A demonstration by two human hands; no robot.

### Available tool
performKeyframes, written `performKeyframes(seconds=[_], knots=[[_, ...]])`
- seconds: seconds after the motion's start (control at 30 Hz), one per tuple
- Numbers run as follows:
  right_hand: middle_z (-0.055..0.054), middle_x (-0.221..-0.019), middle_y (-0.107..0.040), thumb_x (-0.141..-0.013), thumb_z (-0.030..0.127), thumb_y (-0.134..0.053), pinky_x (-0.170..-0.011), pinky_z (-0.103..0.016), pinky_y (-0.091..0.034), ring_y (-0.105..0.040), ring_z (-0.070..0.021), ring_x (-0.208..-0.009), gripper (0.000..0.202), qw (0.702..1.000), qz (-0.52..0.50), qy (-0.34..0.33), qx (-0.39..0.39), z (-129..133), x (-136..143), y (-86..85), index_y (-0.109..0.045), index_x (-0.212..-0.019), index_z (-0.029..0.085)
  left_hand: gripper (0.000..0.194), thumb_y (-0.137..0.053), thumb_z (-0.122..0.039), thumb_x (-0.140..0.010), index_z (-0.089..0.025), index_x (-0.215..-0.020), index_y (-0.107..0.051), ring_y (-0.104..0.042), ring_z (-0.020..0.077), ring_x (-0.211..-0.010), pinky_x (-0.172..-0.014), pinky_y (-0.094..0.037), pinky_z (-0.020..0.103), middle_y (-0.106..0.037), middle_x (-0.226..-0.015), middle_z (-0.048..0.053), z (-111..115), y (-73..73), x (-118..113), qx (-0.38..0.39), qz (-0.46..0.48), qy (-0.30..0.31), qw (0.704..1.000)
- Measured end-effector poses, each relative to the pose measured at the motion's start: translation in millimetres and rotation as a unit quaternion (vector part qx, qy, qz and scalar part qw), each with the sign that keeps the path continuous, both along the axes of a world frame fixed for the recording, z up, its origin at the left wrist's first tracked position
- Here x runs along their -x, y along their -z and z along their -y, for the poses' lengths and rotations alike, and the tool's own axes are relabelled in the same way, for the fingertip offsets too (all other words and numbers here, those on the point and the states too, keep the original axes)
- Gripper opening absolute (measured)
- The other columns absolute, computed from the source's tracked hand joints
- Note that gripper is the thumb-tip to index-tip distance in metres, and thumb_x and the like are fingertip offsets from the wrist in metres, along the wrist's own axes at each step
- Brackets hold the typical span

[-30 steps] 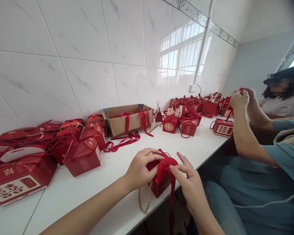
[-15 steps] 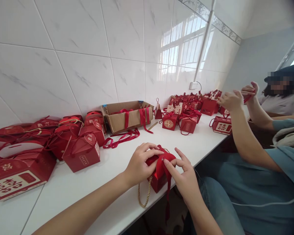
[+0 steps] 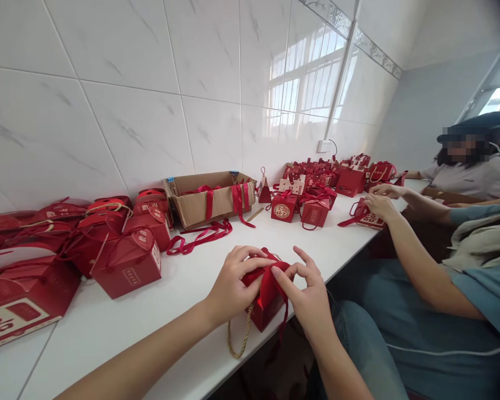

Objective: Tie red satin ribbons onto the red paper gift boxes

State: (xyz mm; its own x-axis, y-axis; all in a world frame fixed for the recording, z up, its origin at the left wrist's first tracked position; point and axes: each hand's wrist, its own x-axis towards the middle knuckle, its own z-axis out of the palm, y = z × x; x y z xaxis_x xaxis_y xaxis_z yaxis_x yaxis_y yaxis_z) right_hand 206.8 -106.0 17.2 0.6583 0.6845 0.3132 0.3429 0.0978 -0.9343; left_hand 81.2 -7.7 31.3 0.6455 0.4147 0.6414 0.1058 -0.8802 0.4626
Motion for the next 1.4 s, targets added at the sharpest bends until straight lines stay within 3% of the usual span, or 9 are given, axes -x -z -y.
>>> performKeyframes(seconds=[0.2,0.43,0.57,0.77,0.93,1.07,1.3,1.4], knots=[[-0.01,-0.13,-0.051,-0.074,0.04,-0.065,-0.105,-0.043,-0.026,-0.033,-0.0269,-0.132,0.027,1.0,-0.011,-0.013,-0.009,-0.4,-1.1,0.9,-0.054,-0.058,0.021,0.027,-0.054,-0.011,-0.081,-0.023,-0.102,-0.066,-0.054,0.0192,-0.099,-0.088,-0.047,0.036,-0.062,-0.102,0.005,1.0,0.1,-1.2,-0.028,0.001,-0.004,1.0],[-0.008,-0.14,-0.043,-0.069,0.023,-0.064,-0.107,-0.043,-0.022,-0.033,-0.0274,-0.133,0.019,0.994,-0.101,-0.045,-0.011,3.1,-5.4,0.2,-0.051,-0.055,0.02,0.024,-0.055,-0.018,-0.083,-0.028,-0.102,-0.066,-0.056,0.0189,-0.097,-0.086,-0.047,0.034,-0.061,-0.102,0.003,-3.5,-0.8,-1.8,-0.037,0.002,-0.001,0.999],[-0.005,-0.145,-0.037,-0.067,0.02,-0.062,-0.106,-0.042,-0.026,-0.03,-0.0276,-0.135,0.021,0.984,-0.162,-0.064,-0.032,9.6,-7.0,-4.1,-0.05,-0.05,0.019,0.026,-0.056,-0.018,-0.083,-0.03,-0.104,-0.066,-0.056,0.0182,-0.096,-0.084,-0.047,0.032,-0.061,-0.102,0.002,-4.2,-0.8,-1.2,-0.05,0.009,0.002,0.999],[-0.008,-0.136,-0.05,-0.07,0.024,-0.065,-0.105,-0.039,-0.026,-0.015,-0.0217,-0.141,0.027,0.963,-0.231,-0.125,-0.066,13.1,-3.9,-7.5,-0.05,-0.047,0.021,0.027,-0.056,-0.015,-0.083,-0.028,-0.102,-0.068,-0.052,0.0195,-0.099,-0.088,-0.045,0.036,-0.061,-0.103,0.004,-0.2,-0.2,-1.6,-0.087,0.023,-0.011,0.996],[-0.009,-0.133,-0.052,-0.07,0.024,-0.067,-0.103,-0.039,-0.027,-0.014,-0.0209,-0.142,0.027,0.962,-0.226,-0.131,-0.075,8.5,-0.5,-9.4,-0.051,-0.048,0.022,0.026,-0.057,-0.016,-0.083,-0.027,-0.105,-0.067,-0.05,0.0203,-0.102,-0.089,-0.044,0.039,-0.06,-0.104,0.005,1.2,1.1,-1.2,-0.08,0.02,-0.006,0.997],[-0.012,-0.117,-0.064,-0.07,0.027,-0.068,-0.103,-0.039,-0.025,-0.011,-0.0196,-0.142,0.028,0.955,-0.24,-0.153,-0.077,7.8,0.6,-11.4,-0.052,-0.047,0.023,0.026,-0.057,-0.016,-0.083,-0.027,-0.105,-0.067,-0.05,0.0209,-0.102,-0.089,-0.043,0.04,-0.06,-0.104,0.005,2.1,1.3,-1.0,-0.077,0.016,-0.005,0.997],[-0.01,-0.143,-0.041,-0.069,0.031,-0.071,-0.103,-0.041,-0.026,-0.012,-0.0269,-0.142,0.026,0.961,-0.223,-0.15,-0.065,9.8,-0.6,-7.2,-0.056,-0.05,0.02,0.024,-0.057,-0.02,-0.084,-0.03,-0.103,-0.068,-0.05,0.0215,-0.102,-0.091,-0.039,0.042,-0.062,-0.105,0.005,6.0,0.7,-1.3,-0.078,0.0,-0.029,0.997],[-0.009,-0.143,-0.042,-0.071,0.032,-0.07,-0.103,-0.042,-0.027,-0.009,-0.0255,-0.142,0.027,0.963,-0.212,-0.155,-0.066,8.3,-2.6,-4.3,-0.055,-0.051,0.02,0.024,-0.056,-0.021,-0.084,-0.03,-0.102,-0.068,-0.05,0.0213,-0.102,-0.091,-0.039,0.041,-0.062,-0.105,0.004,8.6,-0.4,-0.3,-0.076,-0.005,-0.029,0.997]])
